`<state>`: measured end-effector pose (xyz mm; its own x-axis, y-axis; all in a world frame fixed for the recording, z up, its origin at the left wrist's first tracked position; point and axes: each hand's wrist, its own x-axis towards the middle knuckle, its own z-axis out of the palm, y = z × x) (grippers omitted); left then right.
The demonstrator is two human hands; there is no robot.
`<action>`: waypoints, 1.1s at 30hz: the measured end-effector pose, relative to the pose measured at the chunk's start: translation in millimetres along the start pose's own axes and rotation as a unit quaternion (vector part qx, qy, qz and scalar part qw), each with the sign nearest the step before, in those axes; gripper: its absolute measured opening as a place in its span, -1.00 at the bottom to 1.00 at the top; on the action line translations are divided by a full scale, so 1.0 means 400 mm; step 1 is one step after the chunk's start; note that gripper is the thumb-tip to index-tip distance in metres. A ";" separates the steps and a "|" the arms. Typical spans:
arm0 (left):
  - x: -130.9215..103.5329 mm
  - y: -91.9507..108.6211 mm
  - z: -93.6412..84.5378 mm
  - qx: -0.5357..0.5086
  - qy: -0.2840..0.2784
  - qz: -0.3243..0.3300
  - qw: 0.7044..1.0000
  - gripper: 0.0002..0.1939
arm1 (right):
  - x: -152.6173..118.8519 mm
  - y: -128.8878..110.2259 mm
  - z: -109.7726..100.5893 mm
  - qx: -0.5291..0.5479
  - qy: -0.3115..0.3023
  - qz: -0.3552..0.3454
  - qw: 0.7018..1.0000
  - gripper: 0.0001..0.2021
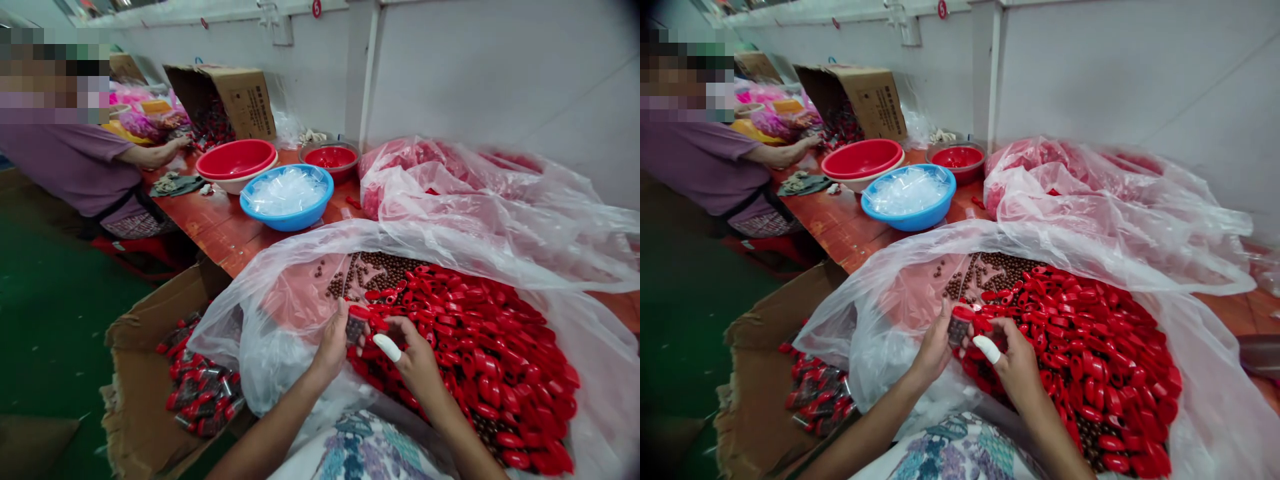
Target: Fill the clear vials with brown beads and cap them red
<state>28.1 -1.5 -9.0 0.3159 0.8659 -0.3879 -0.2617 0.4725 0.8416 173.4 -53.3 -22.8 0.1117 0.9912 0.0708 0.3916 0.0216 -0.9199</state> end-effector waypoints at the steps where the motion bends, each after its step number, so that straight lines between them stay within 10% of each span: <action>1: -0.001 0.000 0.006 -0.006 -0.006 0.000 1.000 -0.38 | -0.011 0.010 -0.002 0.014 -0.008 0.024 1.000 -0.76; 7: -0.013 -0.034 0.033 0.024 -0.034 -0.004 0.999 -0.43 | -0.038 0.014 -0.020 -0.020 0.077 -0.006 0.997 -0.61; 12: -0.025 -0.053 0.045 0.048 -0.060 -0.025 0.997 -0.34 | -0.043 -0.010 -0.031 -0.198 0.001 -0.113 0.974 -0.21; 33: -0.032 -0.070 0.062 -0.010 -0.059 -0.115 0.992 -0.53 | -0.050 0.019 -0.023 -0.302 0.010 -0.271 0.914 -0.40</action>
<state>53.8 -29.7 -18.3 0.4730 0.7108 -0.5206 -0.1884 0.6588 0.7283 182.5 -74.2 -27.6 -0.2338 0.8540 0.4647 0.8260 0.4266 -0.3685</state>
